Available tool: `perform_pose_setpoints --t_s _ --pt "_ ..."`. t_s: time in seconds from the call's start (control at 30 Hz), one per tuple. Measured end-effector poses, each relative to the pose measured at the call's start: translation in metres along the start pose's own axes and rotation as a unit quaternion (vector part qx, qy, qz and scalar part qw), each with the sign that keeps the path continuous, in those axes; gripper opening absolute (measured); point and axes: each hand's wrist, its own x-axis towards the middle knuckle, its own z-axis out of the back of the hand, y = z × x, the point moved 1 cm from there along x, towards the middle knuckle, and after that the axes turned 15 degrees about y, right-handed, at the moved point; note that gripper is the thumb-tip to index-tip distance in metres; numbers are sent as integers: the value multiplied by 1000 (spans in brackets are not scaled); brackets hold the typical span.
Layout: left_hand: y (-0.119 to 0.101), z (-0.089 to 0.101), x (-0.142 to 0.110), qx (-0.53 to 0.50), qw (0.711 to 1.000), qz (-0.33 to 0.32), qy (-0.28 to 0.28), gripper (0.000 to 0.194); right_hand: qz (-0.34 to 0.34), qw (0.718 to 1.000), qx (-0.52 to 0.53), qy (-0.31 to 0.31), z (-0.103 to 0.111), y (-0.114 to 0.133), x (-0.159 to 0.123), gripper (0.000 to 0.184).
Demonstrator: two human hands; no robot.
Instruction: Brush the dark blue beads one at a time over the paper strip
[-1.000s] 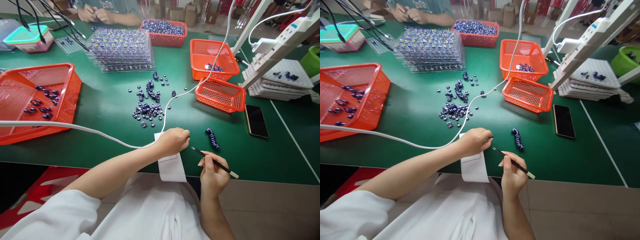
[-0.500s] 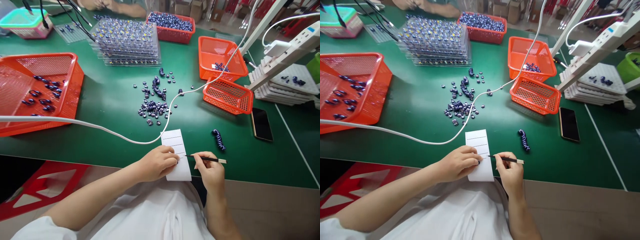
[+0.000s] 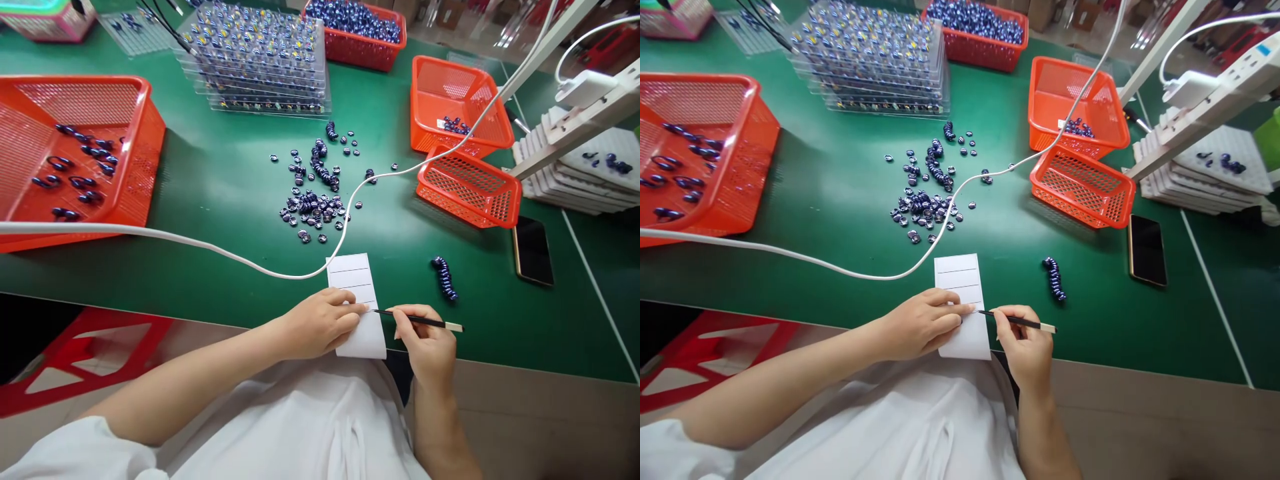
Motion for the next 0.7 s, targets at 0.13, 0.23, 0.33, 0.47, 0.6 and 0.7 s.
perform_pose_setpoints --t_s 0.13,0.23,0.33,0.47,0.6,0.7 --pt "-1 0 0 6 1000 5 0 12 5 1000 23 -9 1 0 0 20" --pt "-1 0 0 6 1000 7 3 11 0 1000 9 -14 1 0 1 21" --pt "-1 0 0 7 1000 6 2 12 -5 1000 -1 -5 1 1 2 20" --pt "-1 0 1 9 1000 10 2 13 -7 1000 3 0 0 2 2 19" --pt "-1 -1 0 8 1000 15 2 16 -12 1000 12 1 0 0 3 19" --pt "-1 -2 0 2 1000 19 -2 19 -9 999 39 0 1 0 3 18"
